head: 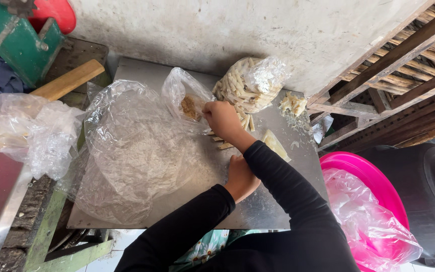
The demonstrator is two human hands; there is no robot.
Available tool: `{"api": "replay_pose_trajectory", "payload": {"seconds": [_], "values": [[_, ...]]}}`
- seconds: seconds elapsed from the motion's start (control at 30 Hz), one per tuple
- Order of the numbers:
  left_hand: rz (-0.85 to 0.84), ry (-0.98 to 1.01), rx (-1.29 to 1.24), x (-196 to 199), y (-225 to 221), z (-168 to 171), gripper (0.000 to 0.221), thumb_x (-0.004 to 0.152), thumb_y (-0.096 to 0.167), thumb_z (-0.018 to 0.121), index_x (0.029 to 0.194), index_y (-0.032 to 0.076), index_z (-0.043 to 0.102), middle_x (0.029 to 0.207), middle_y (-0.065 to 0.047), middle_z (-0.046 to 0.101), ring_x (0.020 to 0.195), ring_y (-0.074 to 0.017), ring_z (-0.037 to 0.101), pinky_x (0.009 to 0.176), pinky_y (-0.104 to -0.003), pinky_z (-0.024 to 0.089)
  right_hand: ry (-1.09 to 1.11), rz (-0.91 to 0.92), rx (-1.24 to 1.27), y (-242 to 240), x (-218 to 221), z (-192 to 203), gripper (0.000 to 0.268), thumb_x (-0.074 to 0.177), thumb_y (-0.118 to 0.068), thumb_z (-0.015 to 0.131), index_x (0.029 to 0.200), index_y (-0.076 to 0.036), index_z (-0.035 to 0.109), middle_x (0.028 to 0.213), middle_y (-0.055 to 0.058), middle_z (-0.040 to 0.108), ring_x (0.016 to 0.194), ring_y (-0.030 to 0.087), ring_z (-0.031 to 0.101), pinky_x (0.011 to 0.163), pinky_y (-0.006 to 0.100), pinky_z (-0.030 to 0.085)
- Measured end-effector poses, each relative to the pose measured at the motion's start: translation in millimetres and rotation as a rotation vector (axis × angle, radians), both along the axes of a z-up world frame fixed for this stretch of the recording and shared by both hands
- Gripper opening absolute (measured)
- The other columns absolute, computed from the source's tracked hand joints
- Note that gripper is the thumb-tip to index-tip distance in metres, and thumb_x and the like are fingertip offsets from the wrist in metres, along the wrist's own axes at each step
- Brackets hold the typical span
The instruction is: The person places snack filling onto a wrapper, rolls the wrapper into a cylinder, and repeats this action with multiple snacks before collecting them into a bag.
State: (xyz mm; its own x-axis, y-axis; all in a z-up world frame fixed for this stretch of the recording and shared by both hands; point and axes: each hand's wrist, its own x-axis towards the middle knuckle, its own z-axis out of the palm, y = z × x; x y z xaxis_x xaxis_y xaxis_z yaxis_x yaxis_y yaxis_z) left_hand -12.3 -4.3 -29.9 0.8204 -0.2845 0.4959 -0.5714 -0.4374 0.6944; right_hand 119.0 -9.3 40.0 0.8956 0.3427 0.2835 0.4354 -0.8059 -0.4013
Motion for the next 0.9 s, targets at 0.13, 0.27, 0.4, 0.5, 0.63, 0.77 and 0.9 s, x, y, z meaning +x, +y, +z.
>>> {"api": "replay_pose_trajectory", "payload": {"seconds": [0.13, 0.27, 0.4, 0.5, 0.63, 0.77, 0.9], "values": [[-0.058, 0.076, 0.157, -1.2, 2.6, 8.8, 0.031, 0.089, 0.018, 0.067, 0.060, 0.010, 0.060, 0.055, -0.005, 0.060, 0.060, -0.0259, 0.059, 0.063, -0.043, 0.034, 0.223, -0.009, 0.172, -11.5, 4.1, 2.6, 0.015, 0.086, -0.013, 0.075, 0.097, -0.003, 0.079, 0.085, 0.012, 0.078, 0.075, 0.023, 0.075, 0.071, 0.034, 0.058], [-0.019, -0.032, 0.181, -2.8, 3.5, 11.7, 0.024, 0.084, 0.015, 0.068, 0.061, 0.010, 0.063, 0.060, -0.006, 0.063, 0.064, -0.0274, 0.061, 0.064, -0.044, 0.035, 0.398, -0.036, 0.284, -22.5, 6.8, 1.8, 0.017, 0.087, -0.011, 0.075, 0.100, -0.001, 0.078, 0.085, 0.009, 0.079, 0.074, 0.014, 0.074, 0.070, 0.028, 0.059], [-0.042, 0.043, 0.222, -2.7, 3.0, 12.5, 0.016, 0.088, 0.015, 0.068, 0.074, 0.009, 0.066, 0.067, -0.006, 0.066, 0.067, -0.0277, 0.065, 0.068, -0.045, 0.040, 0.432, 0.016, 0.436, -35.7, 0.6, 5.0, 0.018, 0.087, -0.010, 0.076, 0.101, 0.002, 0.078, 0.086, 0.009, 0.079, 0.075, 0.012, 0.073, 0.069, 0.027, 0.059], [-0.026, 0.064, 0.217, -3.0, 4.0, 14.9, 0.032, 0.085, 0.016, 0.070, 0.108, -0.002, 0.059, 0.074, -0.010, 0.068, 0.071, -0.0288, 0.068, 0.069, -0.047, 0.044, 0.439, 0.018, 0.469, -50.0, -10.8, 16.7, 0.019, 0.088, -0.011, 0.077, 0.102, 0.001, 0.078, 0.087, 0.008, 0.079, 0.076, 0.011, 0.074, 0.070, 0.026, 0.060], [-0.087, 0.204, 0.184, -0.9, 9.5, 22.5, 0.052, 0.087, 0.012, 0.068, 0.133, 0.001, 0.048, 0.078, -0.011, 0.070, 0.073, -0.0311, 0.070, 0.075, -0.049, 0.047, 0.440, -0.068, 0.437, -82.6, -37.5, 42.6, 0.022, 0.090, -0.015, 0.077, 0.106, -0.001, 0.079, 0.086, 0.008, 0.079, 0.074, 0.011, 0.071, 0.067, 0.027, 0.056], [-0.110, 0.245, 0.102, 8.3, 19.2, 31.2, 0.046, 0.085, 0.008, 0.065, 0.129, 0.002, 0.051, 0.077, -0.009, 0.072, 0.074, -0.0316, 0.071, 0.072, -0.049, 0.048, 0.419, -0.074, 0.526, -127.3, -78.7, 59.5, 0.022, 0.090, -0.015, 0.077, 0.107, 0.000, 0.078, 0.091, 0.005, 0.078, 0.083, 0.007, 0.072, 0.073, 0.023, 0.058], [-0.155, 0.316, 0.003, 13.5, 25.6, 34.2, 0.050, 0.082, 0.006, 0.066, 0.129, 0.001, 0.053, 0.077, -0.012, 0.071, 0.076, -0.0318, 0.071, 0.071, -0.043, 0.053, 0.445, -0.178, 0.472, -181.0, -126.1, 59.9, 0.021, 0.091, -0.012, 0.076, 0.108, 0.000, 0.079, 0.087, 0.005, 0.076, 0.080, 0.007, 0.066, 0.070, 0.023, 0.052]]}}
